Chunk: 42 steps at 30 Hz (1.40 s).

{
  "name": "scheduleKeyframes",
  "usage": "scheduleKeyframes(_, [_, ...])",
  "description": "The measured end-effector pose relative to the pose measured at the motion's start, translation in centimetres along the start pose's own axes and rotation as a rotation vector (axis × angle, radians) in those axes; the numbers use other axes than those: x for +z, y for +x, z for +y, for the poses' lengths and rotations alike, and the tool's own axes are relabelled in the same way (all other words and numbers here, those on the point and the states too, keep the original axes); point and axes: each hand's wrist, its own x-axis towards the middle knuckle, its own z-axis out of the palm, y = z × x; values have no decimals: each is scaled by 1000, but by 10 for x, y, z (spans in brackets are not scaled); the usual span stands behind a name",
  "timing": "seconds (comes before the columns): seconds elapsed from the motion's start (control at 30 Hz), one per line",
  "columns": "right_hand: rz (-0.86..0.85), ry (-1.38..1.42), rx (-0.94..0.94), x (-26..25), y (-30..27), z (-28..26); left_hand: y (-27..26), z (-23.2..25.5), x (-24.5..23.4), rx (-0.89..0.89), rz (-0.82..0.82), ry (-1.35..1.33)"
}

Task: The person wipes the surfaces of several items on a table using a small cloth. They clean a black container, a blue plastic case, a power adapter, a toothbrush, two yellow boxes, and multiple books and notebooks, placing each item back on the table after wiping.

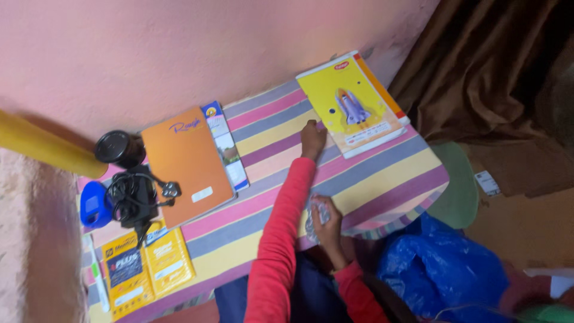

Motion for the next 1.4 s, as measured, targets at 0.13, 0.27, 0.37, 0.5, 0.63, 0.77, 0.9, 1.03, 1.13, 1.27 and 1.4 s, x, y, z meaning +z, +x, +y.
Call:
scheduleKeyframes(0.13, [8,-82,13,0,5,-11,29,13,41,-262,6,201])
scheduleKeyframes(0.27, [21,-71,-35,-3,7,-23,42,16,49,-224,83,267])
scheduleKeyframes(0.37, [13,-59,-15,-4,6,-29,45,15,34,-321,-73,-44])
scheduleKeyframes(0.5, [16,-83,-30,-3,4,-28,46,14,19,-576,-14,-507])
scheduleKeyframes(0.63, [32,-117,-82,0,4,-21,49,-7,14,-601,-107,-1071])
scheduleKeyframes(0.77, [25,-130,-100,0,3,-26,47,-16,-2,-551,-160,-1364])
scheduleKeyframes(0.9, [24,-126,-167,2,6,-29,43,14,-35,-565,-196,-1111])
scheduleKeyframes(1.03, [23,-150,-130,4,1,-22,3,44,-108,-509,-335,-1490])
scheduleKeyframes(1.13, [27,-183,-87,5,-5,-7,-40,54,-179,-502,-333,-1638])
scheduleKeyframes(1.27, [17,-200,-56,8,-8,22,-125,58,-273,-347,-311,-1712])
scheduleKeyframes(1.4, [-88,-71,-105,-12,-2,16,-230,40,-338,-209,-186,-1726])
